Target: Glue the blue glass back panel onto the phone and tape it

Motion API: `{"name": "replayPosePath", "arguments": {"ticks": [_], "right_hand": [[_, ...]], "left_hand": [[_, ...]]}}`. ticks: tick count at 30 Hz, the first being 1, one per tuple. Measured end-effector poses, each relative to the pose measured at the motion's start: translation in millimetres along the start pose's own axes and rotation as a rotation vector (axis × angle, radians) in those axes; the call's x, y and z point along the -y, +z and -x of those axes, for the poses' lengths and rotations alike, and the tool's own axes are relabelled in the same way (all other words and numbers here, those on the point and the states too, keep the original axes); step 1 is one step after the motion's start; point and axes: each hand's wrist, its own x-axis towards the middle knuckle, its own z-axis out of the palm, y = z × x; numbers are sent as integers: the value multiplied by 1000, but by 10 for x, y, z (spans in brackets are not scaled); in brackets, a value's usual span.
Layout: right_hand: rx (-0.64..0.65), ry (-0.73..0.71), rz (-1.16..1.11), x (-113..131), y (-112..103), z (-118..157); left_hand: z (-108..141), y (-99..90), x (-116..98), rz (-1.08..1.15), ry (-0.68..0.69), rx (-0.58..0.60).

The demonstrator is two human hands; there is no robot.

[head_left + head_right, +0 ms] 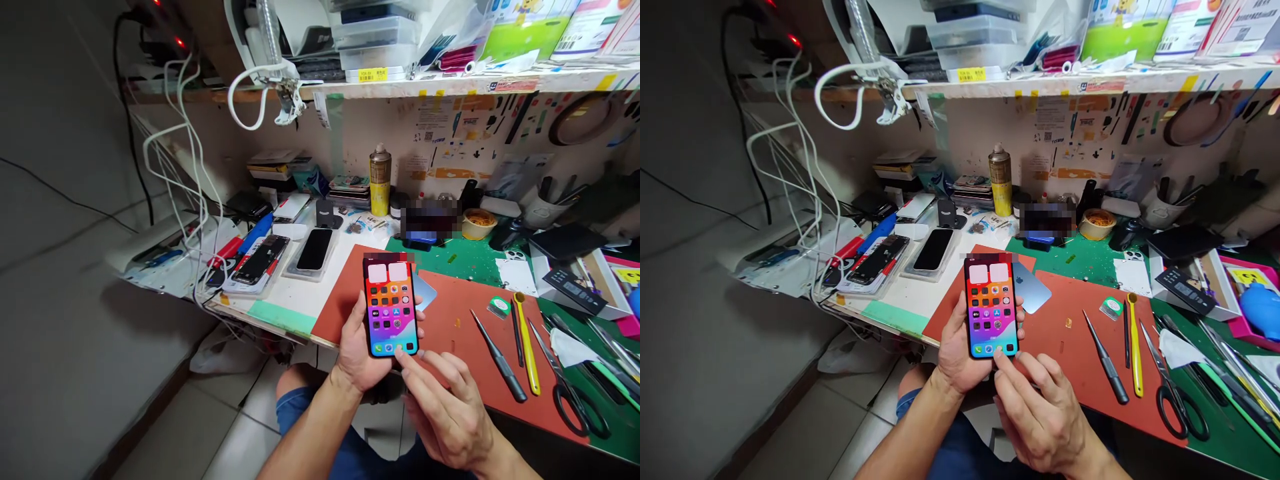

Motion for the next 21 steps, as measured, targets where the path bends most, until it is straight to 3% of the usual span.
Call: {"name": "replayPosePath", "arguments": {"ticks": [5,12,21], "right_hand": [[-20,45,14,0,22,-78],[-32,34,-65,8,-107,-14],[86,36,-79,-93,-100,-119]], "left_hand": [[20,-27,40,5,28,-27],[33,2,30,3,38,-50],[65,-25,67,2,-3,-65]]}}
